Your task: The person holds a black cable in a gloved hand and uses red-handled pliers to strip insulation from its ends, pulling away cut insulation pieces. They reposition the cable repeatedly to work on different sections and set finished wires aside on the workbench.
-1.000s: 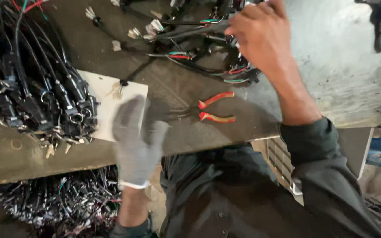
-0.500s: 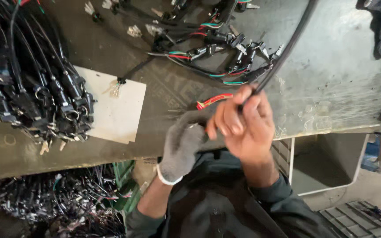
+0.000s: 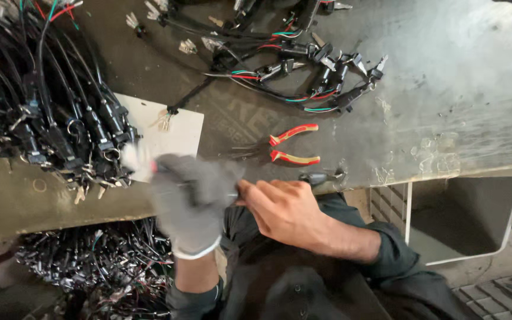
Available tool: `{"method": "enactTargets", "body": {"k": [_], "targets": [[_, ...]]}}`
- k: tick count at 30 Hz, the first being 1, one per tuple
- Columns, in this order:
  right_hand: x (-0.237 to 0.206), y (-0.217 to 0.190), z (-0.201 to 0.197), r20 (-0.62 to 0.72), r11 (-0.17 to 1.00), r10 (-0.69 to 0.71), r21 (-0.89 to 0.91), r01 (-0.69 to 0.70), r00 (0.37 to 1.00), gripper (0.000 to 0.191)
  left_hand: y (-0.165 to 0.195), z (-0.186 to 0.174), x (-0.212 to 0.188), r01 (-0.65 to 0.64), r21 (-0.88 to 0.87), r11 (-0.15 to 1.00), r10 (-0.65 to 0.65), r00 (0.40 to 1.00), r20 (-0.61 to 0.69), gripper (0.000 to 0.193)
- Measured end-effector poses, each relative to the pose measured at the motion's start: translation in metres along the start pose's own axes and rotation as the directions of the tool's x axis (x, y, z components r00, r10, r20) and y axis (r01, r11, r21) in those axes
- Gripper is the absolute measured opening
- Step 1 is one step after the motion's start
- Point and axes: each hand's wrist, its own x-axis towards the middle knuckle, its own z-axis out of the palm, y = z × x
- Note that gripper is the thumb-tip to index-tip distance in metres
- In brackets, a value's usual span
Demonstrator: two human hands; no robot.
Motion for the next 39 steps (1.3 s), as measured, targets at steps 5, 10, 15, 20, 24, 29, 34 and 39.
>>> {"method": "enactTargets", "body": {"k": [5,10,15,20,24,29,34,39], "targets": [[0.029,-0.003,-0.034,-0.090,0.997,0.071,-0.008,-0.072,0.993,0.042,-0.018,0.002,-0.012,-0.015,-0.017,1.000,0.017,0.990,0.141,0.038],[0.039,-0.017,-0.089,0.068,0.609,0.153,0.780,-0.148,0.986,0.059,-0.013,0.043,-0.025,-0.340,0.380,0.860,0.135,0.870,0.474,0.023],[0.018,-0.005,-0.107,0.077,0.048,0.211,0.995,-0.089,0.974,0.052,-0.009,0.059,-0.040,0.060,0.365,0.929,-0.286,0.742,0.606,0.021],[0.015,0.027,-0.090,-0.035,0.158,0.098,0.987,0.019,0.995,0.048,-0.032,0.018,-0.034,-0.220,0.479,0.850,-0.218,0.681,0.699,0.017],[0.054,0.047,-0.074,-0.281,0.142,0.523,0.960,0.243,0.804,0.044,-0.051,-0.007,-0.015,0.456,0.056,0.888,-0.430,0.782,0.451,0.031],[0.030,0.044,-0.006,0.111,0.727,0.055,0.677,-0.116,0.992,0.048,-0.026,-0.022,0.003,0.428,-0.022,0.904,-0.407,0.875,0.263,0.038],[-0.046,0.065,0.036,0.284,0.633,0.416,0.592,-0.499,0.864,0.043,-0.024,-0.007,0.004,-0.218,0.558,0.801,0.098,0.966,0.238,0.019],[-0.042,0.080,0.022,0.132,0.765,0.190,0.601,-0.231,0.973,0.047,-0.038,-0.001,-0.015,-0.143,0.339,0.930,0.089,0.981,0.171,0.029]]}}
